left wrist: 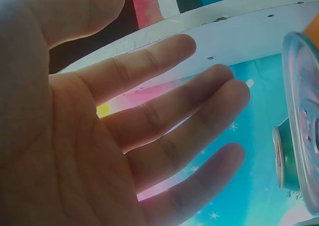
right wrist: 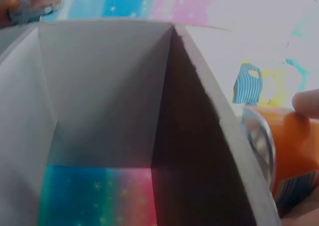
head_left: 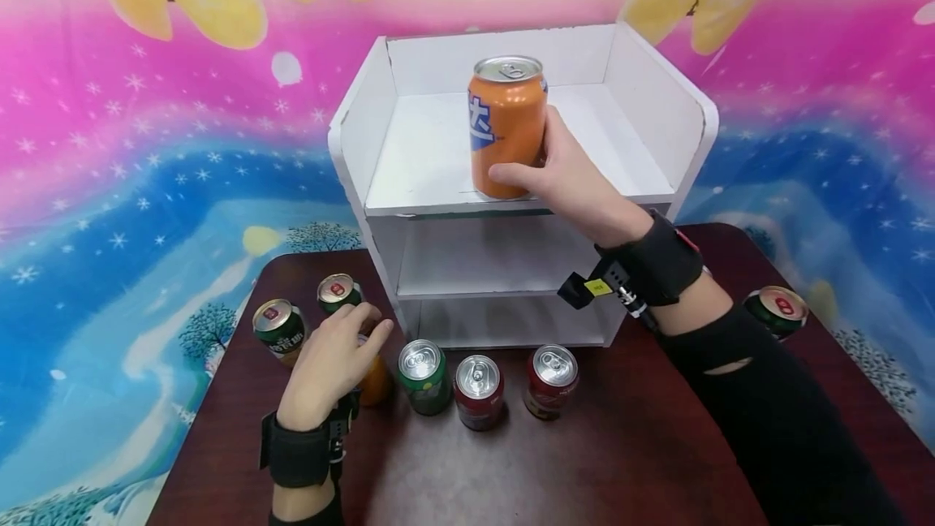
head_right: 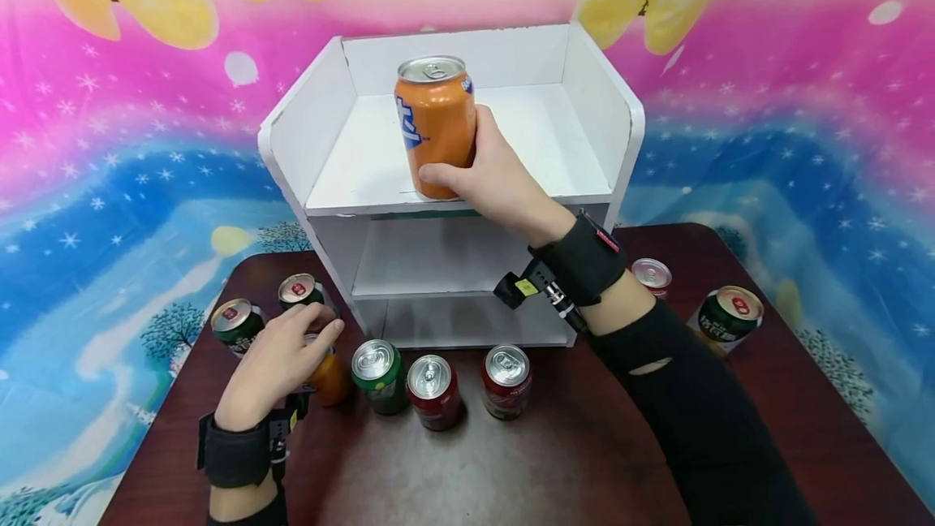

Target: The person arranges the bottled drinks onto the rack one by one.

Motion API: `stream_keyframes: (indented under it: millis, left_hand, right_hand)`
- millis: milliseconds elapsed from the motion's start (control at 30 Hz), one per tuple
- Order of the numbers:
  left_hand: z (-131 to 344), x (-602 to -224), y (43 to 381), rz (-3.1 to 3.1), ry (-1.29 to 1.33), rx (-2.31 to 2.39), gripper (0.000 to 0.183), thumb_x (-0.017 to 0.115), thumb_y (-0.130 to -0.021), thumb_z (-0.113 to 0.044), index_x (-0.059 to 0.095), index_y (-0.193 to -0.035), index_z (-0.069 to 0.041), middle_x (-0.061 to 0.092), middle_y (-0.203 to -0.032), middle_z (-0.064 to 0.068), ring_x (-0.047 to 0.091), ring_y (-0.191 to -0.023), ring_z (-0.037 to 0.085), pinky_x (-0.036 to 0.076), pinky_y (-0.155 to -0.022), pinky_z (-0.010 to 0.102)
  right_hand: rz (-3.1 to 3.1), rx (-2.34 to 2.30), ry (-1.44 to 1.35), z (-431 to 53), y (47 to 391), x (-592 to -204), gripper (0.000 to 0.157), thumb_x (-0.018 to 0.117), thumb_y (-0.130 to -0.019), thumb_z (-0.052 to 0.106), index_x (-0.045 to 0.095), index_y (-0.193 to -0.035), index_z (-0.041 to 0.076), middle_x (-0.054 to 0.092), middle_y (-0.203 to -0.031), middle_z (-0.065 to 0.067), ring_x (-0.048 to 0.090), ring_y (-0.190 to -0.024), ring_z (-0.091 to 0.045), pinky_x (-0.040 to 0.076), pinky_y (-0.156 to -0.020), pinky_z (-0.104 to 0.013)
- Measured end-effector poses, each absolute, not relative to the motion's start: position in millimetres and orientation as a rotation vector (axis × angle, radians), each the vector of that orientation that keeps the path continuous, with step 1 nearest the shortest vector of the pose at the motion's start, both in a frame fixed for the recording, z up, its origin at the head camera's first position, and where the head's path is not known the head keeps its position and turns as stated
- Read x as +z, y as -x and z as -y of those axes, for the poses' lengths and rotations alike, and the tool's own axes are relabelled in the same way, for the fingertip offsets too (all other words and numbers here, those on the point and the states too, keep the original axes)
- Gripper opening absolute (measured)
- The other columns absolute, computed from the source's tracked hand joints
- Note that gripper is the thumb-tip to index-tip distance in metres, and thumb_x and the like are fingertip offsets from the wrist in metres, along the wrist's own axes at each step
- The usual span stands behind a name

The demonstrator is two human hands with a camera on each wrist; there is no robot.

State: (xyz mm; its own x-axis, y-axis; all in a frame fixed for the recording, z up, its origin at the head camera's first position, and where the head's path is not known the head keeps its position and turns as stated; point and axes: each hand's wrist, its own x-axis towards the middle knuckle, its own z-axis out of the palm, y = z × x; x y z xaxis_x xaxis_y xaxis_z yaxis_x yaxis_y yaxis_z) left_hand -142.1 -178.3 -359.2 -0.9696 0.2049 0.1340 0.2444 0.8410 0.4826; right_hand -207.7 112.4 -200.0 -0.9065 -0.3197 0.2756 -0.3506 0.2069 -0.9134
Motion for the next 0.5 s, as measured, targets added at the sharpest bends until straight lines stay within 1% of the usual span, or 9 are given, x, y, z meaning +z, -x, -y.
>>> stream_keyframes:
  millis: [133,300,400,500]
  left_hand:
    - [179.2,-359.2,140.8,2.941,0.356,-0.796,0.029,0.053,-0.096,-0.037,0.065,-0.108,-0.013,0.059,-0.097,0.005,0.054,-0.071,0.013,0.044,-0.061,0.032]
    - [179.6,-359.7,139.0,2.937,0.344,-0.802,0.028,0.053,-0.096,-0.037,0.065,-0.107,-0.013,0.059,-0.096,0.005,0.054,-0.071,0.012,0.044,-0.062,0.032]
    - [178.8,-359.2,138.9,2.929,0.346,-0.8,0.028,0.054,-0.096,-0.037,0.065,-0.107,-0.013,0.059,-0.096,0.005,0.053,-0.07,0.012,0.044,-0.062,0.032]
    - [178.0,-358.1,139.1,2.924,0.354,-0.799,0.029,0.053,-0.096,-0.037,0.065,-0.107,-0.013,0.059,-0.096,0.005,0.053,-0.069,0.012,0.044,-0.062,0.032]
  right_hand:
    - [2.483,1.671,-0.624,-109.6,210.1,-203.7,0.067,0.069,-0.085,0.019,0.026,-0.135,0.008,0.043,-0.132,-0.005,0.043,-0.118,-0.016,0.034,-0.101,-0.035]
    - [2.492,1.432,-0.506,-98.2,209.2,-209.2,0.076,0.077,-0.076,0.033,0.029,-0.129,0.007,0.049,-0.12,-0.003,0.05,-0.106,-0.014,0.041,-0.091,-0.033]
    - [2.475,1.333,-0.444,-91.9,208.0,-211.0,0.079,0.078,-0.072,0.041,0.032,-0.125,0.006,0.051,-0.115,-0.003,0.052,-0.101,-0.014,0.043,-0.086,-0.033]
    - [2.503,1.304,-0.415,-90.5,207.3,-210.6,0.082,0.078,-0.071,0.046,0.032,-0.126,0.006,0.05,-0.115,-0.003,0.052,-0.101,-0.014,0.043,-0.086,-0.034]
